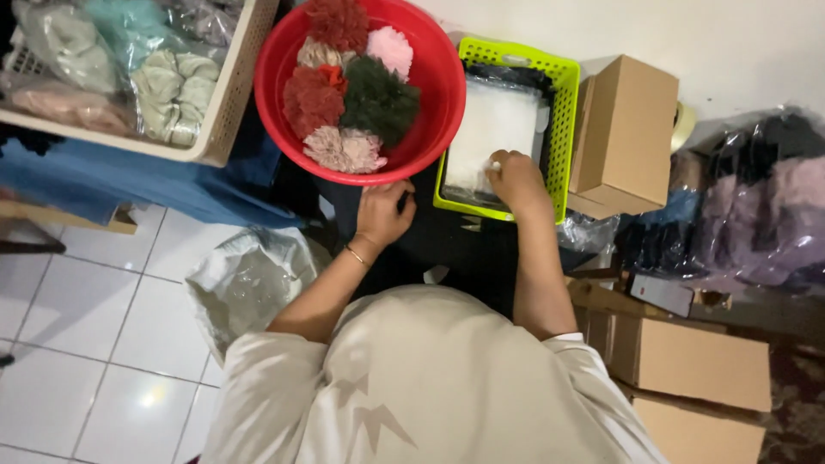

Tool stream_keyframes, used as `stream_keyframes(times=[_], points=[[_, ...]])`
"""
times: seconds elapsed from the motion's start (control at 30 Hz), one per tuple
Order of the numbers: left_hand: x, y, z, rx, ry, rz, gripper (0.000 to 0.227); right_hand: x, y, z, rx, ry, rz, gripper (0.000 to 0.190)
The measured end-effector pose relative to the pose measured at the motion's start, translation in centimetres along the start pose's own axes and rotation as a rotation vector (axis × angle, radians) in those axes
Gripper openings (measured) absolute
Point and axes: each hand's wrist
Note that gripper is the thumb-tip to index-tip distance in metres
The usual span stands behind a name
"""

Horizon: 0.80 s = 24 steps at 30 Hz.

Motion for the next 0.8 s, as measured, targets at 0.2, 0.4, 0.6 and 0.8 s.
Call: stream_keyframes(times=[0.2,0.4,0.6,0.8], points=[[-0.2,0.1,0.0,0.037,-0.022,-0.01,0.016,-0.6,-1.8,1.8,0.019,-0.017,0.059,0.031],[-0.4,0.2,-0.4,0.02,-0.041,-0.011,0.015,-0.3,-2.1,2.1,0.075,0.009,0.12,0.034],[-0.3,0.2,-0.7,0.045,-0.06,0.018,0.014,-0.9,-3.7,3.3,0.089,-0.019,0.138,0.033],[-0.7,1.4,0.4,0.081,-0.037,0.024,0.015,-1.3,-5.3,4.4,0.077,-0.021,0.159,0.034]])
Point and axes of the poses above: each hand's wrist, its own x-axis towards the middle knuckle, its own y-axis out of the palm, z = x × y, and after that the axes turned 7 degrees about -z, right-handed
